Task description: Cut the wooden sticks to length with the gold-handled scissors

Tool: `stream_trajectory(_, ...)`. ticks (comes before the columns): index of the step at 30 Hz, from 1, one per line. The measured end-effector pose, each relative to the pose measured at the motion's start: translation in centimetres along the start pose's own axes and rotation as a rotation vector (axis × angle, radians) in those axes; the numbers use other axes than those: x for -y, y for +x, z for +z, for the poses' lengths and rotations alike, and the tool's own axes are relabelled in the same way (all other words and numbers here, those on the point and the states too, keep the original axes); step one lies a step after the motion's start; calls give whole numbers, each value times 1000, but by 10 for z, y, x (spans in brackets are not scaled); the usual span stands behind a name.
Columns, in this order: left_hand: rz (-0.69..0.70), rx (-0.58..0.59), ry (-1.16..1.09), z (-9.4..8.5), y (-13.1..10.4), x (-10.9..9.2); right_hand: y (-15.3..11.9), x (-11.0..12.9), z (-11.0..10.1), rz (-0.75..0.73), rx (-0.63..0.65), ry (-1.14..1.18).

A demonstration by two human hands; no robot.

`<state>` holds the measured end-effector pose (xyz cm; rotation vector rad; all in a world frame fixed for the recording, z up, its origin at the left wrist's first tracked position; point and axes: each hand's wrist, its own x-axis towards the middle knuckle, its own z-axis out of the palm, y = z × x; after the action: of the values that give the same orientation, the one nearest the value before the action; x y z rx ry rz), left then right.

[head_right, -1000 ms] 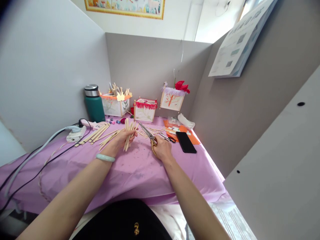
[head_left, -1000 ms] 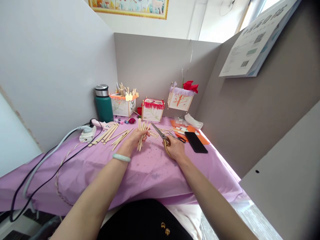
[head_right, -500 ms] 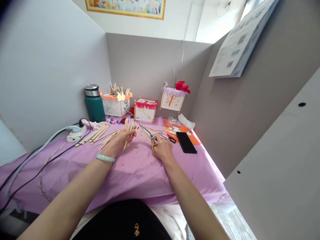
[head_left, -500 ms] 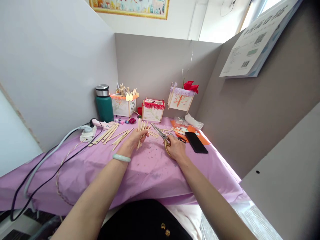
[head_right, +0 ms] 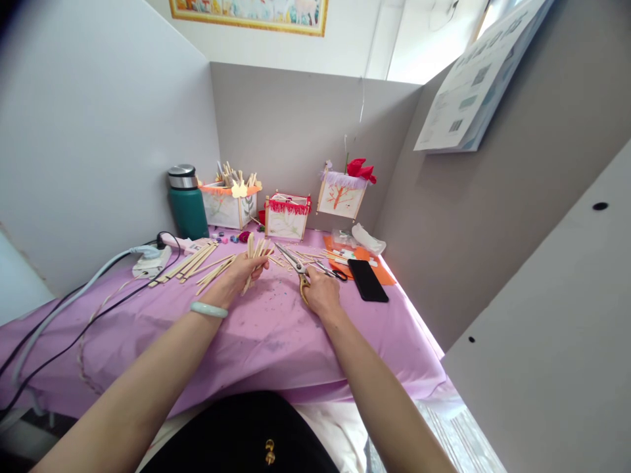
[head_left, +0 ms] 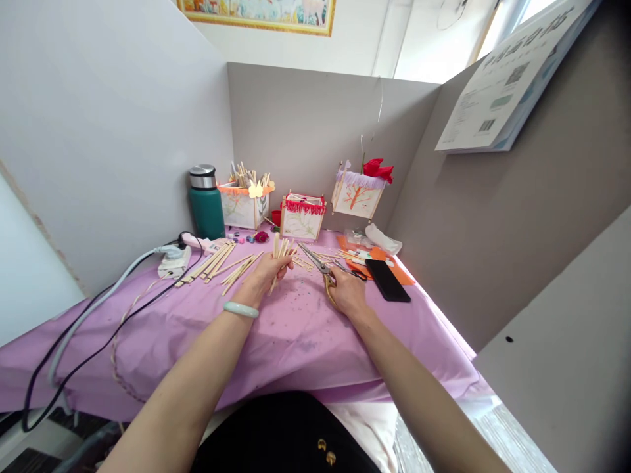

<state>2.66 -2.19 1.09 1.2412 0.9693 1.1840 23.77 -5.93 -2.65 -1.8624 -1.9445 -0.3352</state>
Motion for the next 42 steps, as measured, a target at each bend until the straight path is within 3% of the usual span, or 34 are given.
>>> stream_trajectory(10, -72, 87, -5, -8, 4, 4, -1, 5, 2, -16, 86, -33)
stream_trajectory(17, -113, 173, -66, -7, 2, -1, 1, 0, 2, 77, 55, 6)
stream_trajectory(23, -144, 189, -97, -7, 2, -2, -1, 0, 0, 44, 22, 61)
stream_trajectory(42, -94, 77, -154, -4, -1, -3, -2, -1, 0, 16, -19, 183)
